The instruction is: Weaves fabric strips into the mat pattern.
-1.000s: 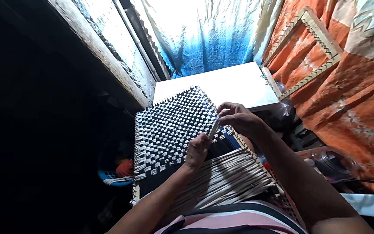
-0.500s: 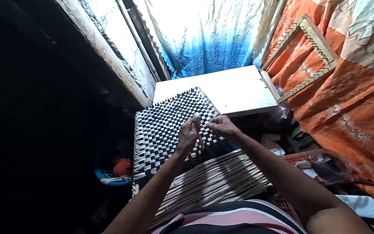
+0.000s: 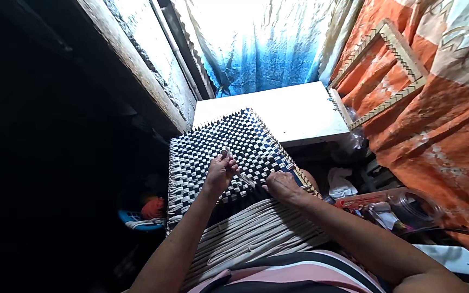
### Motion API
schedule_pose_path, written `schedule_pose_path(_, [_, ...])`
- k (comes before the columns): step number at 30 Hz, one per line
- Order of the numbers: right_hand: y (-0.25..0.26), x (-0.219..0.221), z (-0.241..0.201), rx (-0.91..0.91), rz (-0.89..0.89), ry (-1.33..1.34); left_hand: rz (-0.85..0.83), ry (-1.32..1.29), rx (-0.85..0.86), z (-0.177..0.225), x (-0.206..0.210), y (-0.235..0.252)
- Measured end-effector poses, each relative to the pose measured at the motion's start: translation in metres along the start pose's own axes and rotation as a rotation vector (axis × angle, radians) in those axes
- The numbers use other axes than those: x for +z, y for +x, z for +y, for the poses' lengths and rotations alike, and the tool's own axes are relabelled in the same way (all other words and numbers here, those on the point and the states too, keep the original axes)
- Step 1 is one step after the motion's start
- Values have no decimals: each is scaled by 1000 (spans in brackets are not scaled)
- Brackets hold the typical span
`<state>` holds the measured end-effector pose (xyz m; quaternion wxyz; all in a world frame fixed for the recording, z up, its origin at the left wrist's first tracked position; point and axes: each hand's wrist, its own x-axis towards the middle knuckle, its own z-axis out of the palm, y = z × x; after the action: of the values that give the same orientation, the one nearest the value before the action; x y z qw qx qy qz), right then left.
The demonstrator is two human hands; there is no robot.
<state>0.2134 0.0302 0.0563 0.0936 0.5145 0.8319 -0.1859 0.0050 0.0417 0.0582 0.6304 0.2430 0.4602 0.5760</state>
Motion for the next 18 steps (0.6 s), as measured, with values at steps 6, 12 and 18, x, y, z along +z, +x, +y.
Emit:
schedule_pose_path(6, [9, 2, 13, 4, -112, 125, -267, 543, 226, -16, 4, -1])
schedule_pose_path(12, [29, 6, 37, 27, -149, 450, -437, 1304, 393, -71, 7, -9])
schedule_pose_path(18, [27, 5, 35, 78, -184, 444, -614, 1845, 438, -85, 20, -36])
